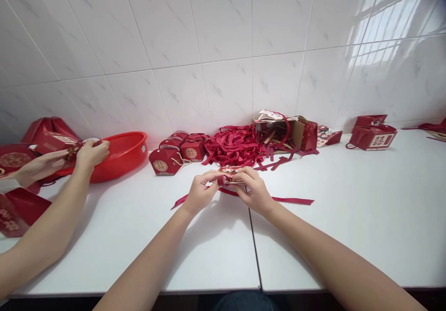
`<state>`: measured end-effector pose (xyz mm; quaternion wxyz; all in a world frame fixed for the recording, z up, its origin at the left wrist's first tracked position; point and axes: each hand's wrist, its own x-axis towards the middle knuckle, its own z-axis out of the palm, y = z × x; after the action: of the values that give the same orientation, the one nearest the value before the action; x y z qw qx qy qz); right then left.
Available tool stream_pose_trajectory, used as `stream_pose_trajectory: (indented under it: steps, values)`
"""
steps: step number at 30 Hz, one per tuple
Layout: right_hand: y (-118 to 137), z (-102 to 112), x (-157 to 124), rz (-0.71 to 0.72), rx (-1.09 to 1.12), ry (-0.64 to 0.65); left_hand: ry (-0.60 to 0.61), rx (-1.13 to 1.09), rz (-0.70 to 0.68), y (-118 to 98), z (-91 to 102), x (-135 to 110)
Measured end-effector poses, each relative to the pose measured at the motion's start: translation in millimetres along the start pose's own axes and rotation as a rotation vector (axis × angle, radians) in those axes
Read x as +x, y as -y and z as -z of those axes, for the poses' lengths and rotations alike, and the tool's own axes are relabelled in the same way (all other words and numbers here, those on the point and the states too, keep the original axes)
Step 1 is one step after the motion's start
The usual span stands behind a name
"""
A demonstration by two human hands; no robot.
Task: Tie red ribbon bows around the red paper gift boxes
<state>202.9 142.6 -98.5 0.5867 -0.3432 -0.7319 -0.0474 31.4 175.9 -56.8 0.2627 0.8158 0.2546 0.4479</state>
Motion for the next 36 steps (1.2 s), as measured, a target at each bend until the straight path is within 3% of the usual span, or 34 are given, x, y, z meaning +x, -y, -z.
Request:
stream_pose_trajectory:
  steps: [8, 16, 25, 32, 36]
  values:
    - [1.0, -2.1, -0.9, 0.026, 0.015, -0.049, -0.036, -0.029, 0.055, -1.3, -0.1, -1.1]
    - [0.0, -2.1, -0.9, 0.042, -0.027, -0.032, 0.013, -0.059, 0.012, -0.4, 1.7, -1.7]
    - [0.1, -1.3, 1.0, 0.033, -0.014, -0.009, -0.046, -0.133, 0.079, -2.1, -4.0, -1.1]
    - [2.3, -1.5, 0.7, -0.142, 0.043, -0.049, 0.033, -0.146, 0.011, -4.7, 1.1, -0.5]
    - [1.7, -0.8, 1.4, -0.079, 0.047, -0.046, 0.071, -0.135, -0.043, -7.4, 3.1, -0.4]
